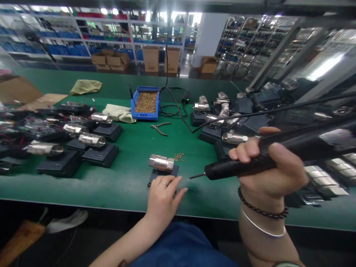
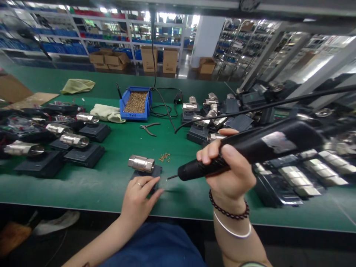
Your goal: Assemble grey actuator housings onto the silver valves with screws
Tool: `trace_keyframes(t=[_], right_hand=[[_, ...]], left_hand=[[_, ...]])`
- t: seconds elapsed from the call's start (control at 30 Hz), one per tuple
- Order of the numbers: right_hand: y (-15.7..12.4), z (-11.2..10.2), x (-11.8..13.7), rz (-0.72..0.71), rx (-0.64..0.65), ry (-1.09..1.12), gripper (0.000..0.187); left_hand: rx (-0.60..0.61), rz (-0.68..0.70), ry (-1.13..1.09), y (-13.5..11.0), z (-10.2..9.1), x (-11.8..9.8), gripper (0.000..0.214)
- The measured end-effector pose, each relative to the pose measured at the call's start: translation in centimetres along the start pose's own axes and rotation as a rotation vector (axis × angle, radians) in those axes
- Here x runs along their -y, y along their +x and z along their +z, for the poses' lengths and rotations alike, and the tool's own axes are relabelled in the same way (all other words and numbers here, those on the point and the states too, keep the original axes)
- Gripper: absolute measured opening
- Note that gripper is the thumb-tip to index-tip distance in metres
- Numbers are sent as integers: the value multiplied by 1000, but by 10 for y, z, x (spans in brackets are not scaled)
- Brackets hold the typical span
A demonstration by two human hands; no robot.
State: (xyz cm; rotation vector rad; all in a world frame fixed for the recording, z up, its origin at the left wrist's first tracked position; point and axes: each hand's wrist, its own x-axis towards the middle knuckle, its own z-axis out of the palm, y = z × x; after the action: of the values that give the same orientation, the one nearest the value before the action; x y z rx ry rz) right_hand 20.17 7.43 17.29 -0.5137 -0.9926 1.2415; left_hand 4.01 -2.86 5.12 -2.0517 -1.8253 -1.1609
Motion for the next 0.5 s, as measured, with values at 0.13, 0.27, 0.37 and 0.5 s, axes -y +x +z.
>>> trace_keyframes(t=[0.13, 0.27, 0.37, 0.5], right_hand=[[-9, 4, 15, 13, 48, 1, 20], [-15, 7, 18, 48, 68, 4, 22], [-17, 8, 16, 60, 128, 17, 23], [-20, 12, 14, 77, 176, 5, 22]], left_hand=[[5, 6, -119, 8, 2, -9, 19], [-4, -41, -218, 7, 2, -12, 15], [4, -60, -278, 5, -1, -10, 16], [27, -84, -314, 2, -8, -6, 20]])
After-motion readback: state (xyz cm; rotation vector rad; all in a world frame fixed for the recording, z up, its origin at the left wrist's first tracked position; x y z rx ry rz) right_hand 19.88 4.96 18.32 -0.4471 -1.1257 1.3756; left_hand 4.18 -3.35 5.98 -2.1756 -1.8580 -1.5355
